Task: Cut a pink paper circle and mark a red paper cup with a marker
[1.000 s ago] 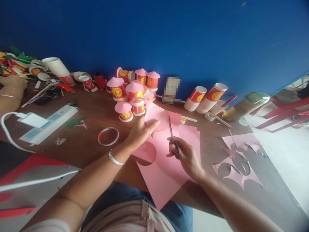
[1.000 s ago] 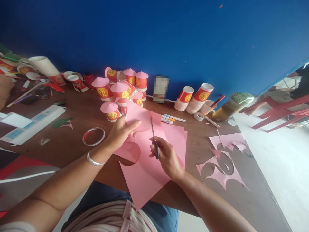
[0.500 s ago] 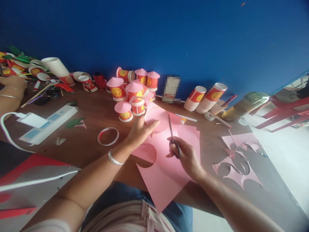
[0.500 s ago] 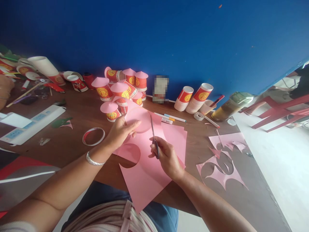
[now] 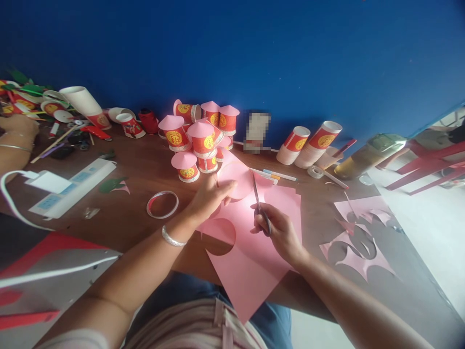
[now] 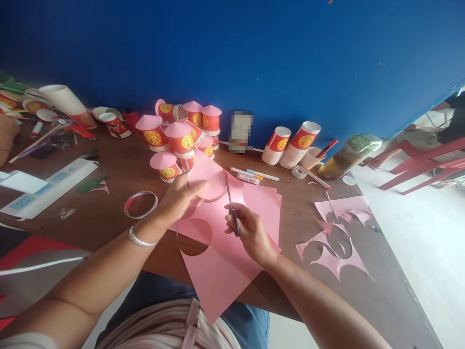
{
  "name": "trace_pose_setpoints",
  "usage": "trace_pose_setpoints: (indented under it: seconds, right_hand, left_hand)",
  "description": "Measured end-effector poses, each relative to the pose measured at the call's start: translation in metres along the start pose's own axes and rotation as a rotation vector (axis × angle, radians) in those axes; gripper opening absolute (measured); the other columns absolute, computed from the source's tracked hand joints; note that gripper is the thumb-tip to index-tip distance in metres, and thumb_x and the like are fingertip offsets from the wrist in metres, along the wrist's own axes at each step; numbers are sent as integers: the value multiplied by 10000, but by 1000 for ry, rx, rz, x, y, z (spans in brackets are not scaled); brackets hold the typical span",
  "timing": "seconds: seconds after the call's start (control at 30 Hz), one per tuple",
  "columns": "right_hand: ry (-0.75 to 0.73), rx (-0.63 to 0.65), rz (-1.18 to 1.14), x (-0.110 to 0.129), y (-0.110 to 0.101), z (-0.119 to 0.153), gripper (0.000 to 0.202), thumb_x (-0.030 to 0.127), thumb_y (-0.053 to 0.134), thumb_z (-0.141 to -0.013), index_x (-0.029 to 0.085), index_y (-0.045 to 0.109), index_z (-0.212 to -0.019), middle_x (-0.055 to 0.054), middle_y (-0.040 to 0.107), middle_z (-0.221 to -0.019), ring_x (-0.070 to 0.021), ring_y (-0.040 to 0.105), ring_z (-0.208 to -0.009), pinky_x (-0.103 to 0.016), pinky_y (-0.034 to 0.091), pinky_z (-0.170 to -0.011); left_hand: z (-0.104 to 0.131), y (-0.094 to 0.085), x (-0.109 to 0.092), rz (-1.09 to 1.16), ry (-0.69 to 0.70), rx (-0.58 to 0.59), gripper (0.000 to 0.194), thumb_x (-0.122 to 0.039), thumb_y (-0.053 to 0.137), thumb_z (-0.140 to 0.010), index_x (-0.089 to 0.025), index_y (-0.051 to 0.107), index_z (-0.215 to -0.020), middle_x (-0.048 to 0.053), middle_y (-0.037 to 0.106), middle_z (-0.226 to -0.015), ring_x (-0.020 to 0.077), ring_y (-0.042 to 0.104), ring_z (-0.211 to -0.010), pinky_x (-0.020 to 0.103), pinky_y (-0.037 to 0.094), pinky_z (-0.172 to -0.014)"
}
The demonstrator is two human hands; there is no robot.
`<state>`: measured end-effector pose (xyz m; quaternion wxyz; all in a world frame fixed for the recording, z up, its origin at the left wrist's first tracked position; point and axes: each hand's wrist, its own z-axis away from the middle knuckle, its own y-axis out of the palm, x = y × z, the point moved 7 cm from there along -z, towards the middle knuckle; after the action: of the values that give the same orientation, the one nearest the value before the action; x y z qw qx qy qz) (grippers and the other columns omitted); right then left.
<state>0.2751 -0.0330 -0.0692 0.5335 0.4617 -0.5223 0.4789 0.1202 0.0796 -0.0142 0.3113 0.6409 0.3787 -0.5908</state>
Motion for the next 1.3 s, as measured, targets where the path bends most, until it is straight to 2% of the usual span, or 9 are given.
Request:
trace_pose_setpoints:
  seconds: [0.3,0.37,0.5,0.7,0.87,0.97,1.13,1.3]
  right_hand:
    - [-20,7,-6,6,3,1,426,622,693,-951,213,694,-1072,52,526,-716,-131,611,-617,-368,672,-678]
    - [-13,8,2,5,3,1,439,630,688,-950,212,696,-1085,48,534,-724,-137,623,-620,-372,667,-675]
    - [8,9,31,-1,2,0,477,649,710,-928,202,706,-1094,30,575,-750,-139,624,-622,-379,654,-669]
    - [22,-4,36,-9,-2,-5,568,691,759,-875,186,728,-1133,4,614,-793,-137,595,-643,-399,639,-695]
    - [12,16,18,-10,-2,-8,499,633,768,-895,192,733,-1124,12,609,-789,-140,613,-683,-354,606,-690]
    - [-10,41,-7,-8,0,-8,472,620,743,-924,191,725,-1120,15,602,-784,-136,617,-682,-328,593,-664]
    - [-31,49,-26,-1,4,-7,523,671,722,-921,178,710,-1093,19,582,-777,-123,566,-670,-350,643,-676]
    - [-19,40,-45,-2,5,-8,532,673,747,-900,173,717,-1080,21,576,-772,-123,549,-683,-363,677,-691]
  left_hand:
    - [-1,-1,0,71,-6,-40,402,-401,719,-872,-201,464,-635,-58,387,-500,72,364,-467,240,317,-485]
    - [-2,-3,1,104,-23,-94,383,-434,763,-847,-199,500,-696,-67,399,-540,73,376,-479,231,359,-480]
    - [-2,-6,3,97,-37,-194,437,-502,867,-772,-190,561,-791,-33,506,-654,115,503,-595,233,472,-501]
    - [-5,-7,5,32,-17,-150,457,-504,853,-811,-192,532,-717,-19,489,-635,120,478,-591,241,449,-482]
    - [-7,-13,-2,-88,104,-153,393,-492,859,-815,-168,638,-843,27,607,-784,183,594,-755,283,549,-623]
    - [-7,-15,0,-110,91,-166,400,-495,864,-812,-160,668,-905,41,643,-828,195,613,-782,293,564,-649]
    - [-7,-15,1,-99,39,-166,376,-482,866,-811,-161,673,-845,28,619,-756,183,598,-732,284,552,-633]
    - [-8,-18,-2,-68,61,-193,353,-443,895,-781,-162,690,-838,35,668,-821,194,638,-814,277,562,-732]
